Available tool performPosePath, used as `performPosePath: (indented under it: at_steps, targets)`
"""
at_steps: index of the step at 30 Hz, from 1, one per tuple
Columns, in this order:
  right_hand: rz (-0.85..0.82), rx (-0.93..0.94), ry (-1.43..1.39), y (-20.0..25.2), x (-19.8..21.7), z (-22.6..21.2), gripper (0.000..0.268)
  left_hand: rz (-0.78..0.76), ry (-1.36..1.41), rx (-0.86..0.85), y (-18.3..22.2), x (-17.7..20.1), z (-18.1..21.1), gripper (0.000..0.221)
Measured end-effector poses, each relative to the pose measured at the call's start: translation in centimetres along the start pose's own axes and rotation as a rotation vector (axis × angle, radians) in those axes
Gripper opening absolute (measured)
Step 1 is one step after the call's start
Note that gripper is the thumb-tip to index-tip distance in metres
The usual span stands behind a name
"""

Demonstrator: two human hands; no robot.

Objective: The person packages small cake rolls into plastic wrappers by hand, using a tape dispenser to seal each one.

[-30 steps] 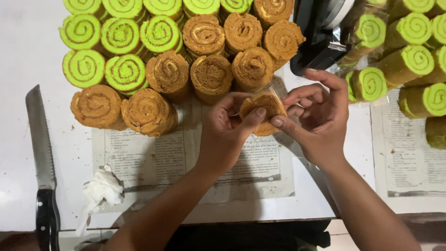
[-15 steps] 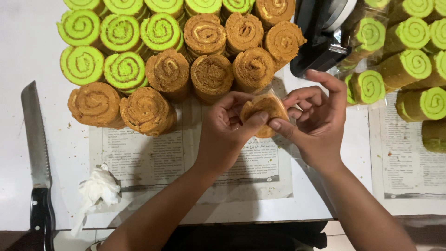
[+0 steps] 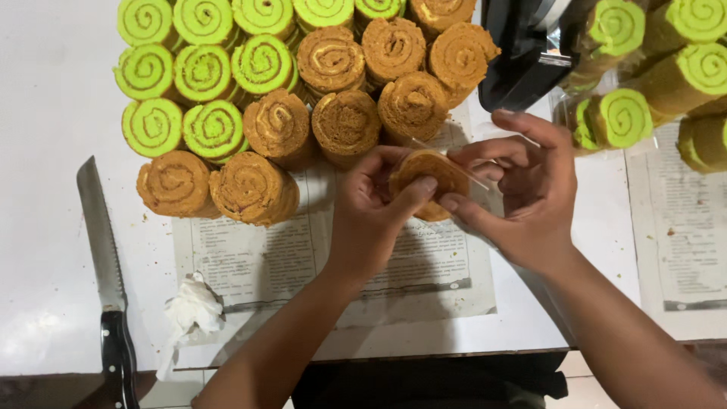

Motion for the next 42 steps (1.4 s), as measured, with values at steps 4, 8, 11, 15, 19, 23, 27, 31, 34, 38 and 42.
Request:
performPosePath:
  at_steps: [4, 8, 11, 15, 19, 23, 27, 31, 34, 38, 42]
  targets:
    - [0.028, -0.003, 0.004, 0.1, 0.2, 0.2, 0.071, -0.004, -0.018, -0.029, -0.2, 0.0, -0.1, 0.017]
    - [0.019, 0.058, 0.088, -0.2, 0.0, -0.5, 0.068, -0.006, -0.006, -0.026, -0.2, 0.0, -0.3, 0.02]
    - [0.003, 0.099, 0.129, -0.1, 0.0, -0.6, 0.065, -0.002, 0.019, -0.028, -0.2, 0.0, -0.5, 0.022]
    - [0.003, 0.126, 0.148, 0.3, 0.0, 0.0, 0.064, 0.011, 0.051, -0.02, -0.2, 0.0, -0.5, 0.025]
    - [0.008, 0.117, 0.142, 0.4, -0.1, -0.1, 0.066, 0.004, 0.066, -0.033, -0.2, -0.1, -0.7, 0.025]
    - [0.017, 0.096, 0.119, 0.7, 0.1, 0.5, 0.066, -0.02, 0.07, -0.041, -0.1, -0.2, -0.7, 0.021]
    - [-0.006, 0.173, 0.053, 1.0, 0.9, 1.4, 0.07, -0.011, 0.022, -0.043, 0.0, 0.1, -0.6, 0.022]
    - [0.117, 0.099, 0.152, 0.0, 1.4, 0.3, 0.026, 0.036, 0.042, -0.002, 0.1, 0.2, -0.6, 0.02]
    - [0.091, -0.029, -0.024, 0.0, 1.3, 1.6, 0.011, 0.044, 0.1, -0.019, 0.1, 0.2, -0.6, 0.021]
    - [0.067, -0.085, 0.014, 0.1, 0.9, 2.0, 0.005, 0.02, 0.152, -0.024, 0.0, 0.0, -0.7, 0.02]
    - [0.064, -0.081, 0.05, 0.0, 0.7, 2.0, 0.008, -0.008, 0.139, -0.009, 0.3, -0.2, -0.5, 0.021]
Point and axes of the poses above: each hand's wrist, its own y-axis away from the middle knuckle, its own x-axis out of the back of the hand, z = x × y, the point moved 7 cm from there along -y, towards the middle knuckle, and after that the axes turned 2 degrees about x, right-handed, at the moved point
